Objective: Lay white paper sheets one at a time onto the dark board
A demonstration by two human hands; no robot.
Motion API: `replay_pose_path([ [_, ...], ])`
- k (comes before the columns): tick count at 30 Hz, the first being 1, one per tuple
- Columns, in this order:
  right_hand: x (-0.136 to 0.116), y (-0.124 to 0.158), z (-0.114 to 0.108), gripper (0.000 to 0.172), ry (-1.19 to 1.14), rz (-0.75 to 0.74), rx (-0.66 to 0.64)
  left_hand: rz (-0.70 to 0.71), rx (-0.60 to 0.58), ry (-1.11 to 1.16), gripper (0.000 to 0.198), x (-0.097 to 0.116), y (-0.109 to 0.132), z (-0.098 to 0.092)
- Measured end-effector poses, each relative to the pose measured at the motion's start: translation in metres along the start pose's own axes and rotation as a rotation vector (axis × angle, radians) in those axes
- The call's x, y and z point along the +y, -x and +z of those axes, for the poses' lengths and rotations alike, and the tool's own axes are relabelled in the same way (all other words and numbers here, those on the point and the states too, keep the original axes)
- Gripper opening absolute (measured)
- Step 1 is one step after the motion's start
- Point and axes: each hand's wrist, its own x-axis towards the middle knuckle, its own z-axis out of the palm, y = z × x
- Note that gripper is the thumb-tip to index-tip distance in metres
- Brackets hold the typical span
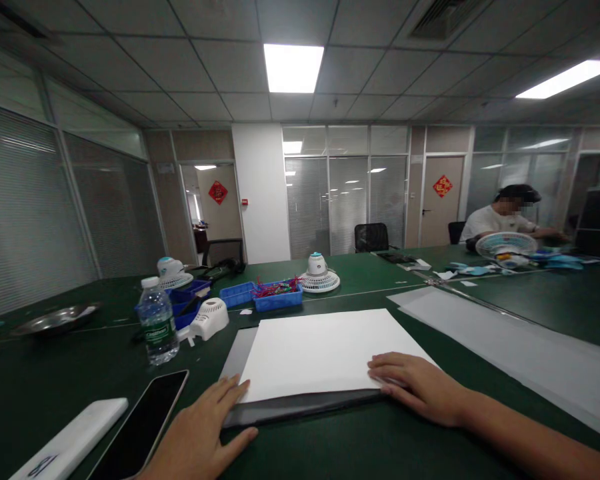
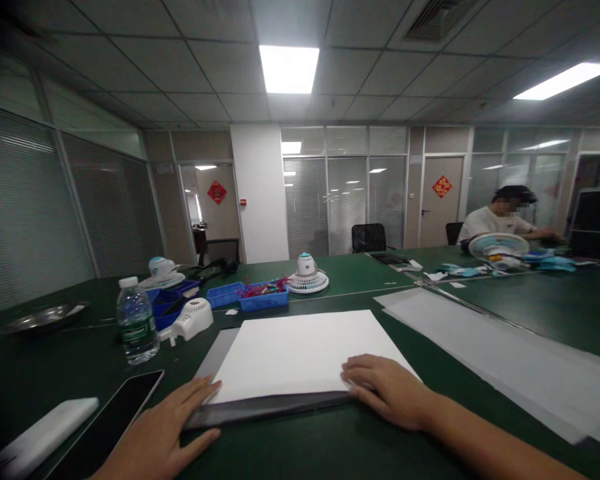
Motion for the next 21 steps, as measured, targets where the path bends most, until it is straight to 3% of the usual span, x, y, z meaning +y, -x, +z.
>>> replay_pose_path([
  [3,0.003,0.000,0.004,0.046,-0.012,-0.035,0.012,-0.012,-0.006,-0.005,0.071,-0.002,0.000,0.002],
  [9,0.014,-0.003,0.003,0.048,0.098,0.165,0.095,-0.022,-0.018,-0.014,0.072,-0.003,-0.002,0.004],
  [21,0.007,-0.001,0.001,0.047,-0.017,0.047,-0.037,-0.028,-0.057,-0.021,0.066,-0.001,0.000,0.002],
])
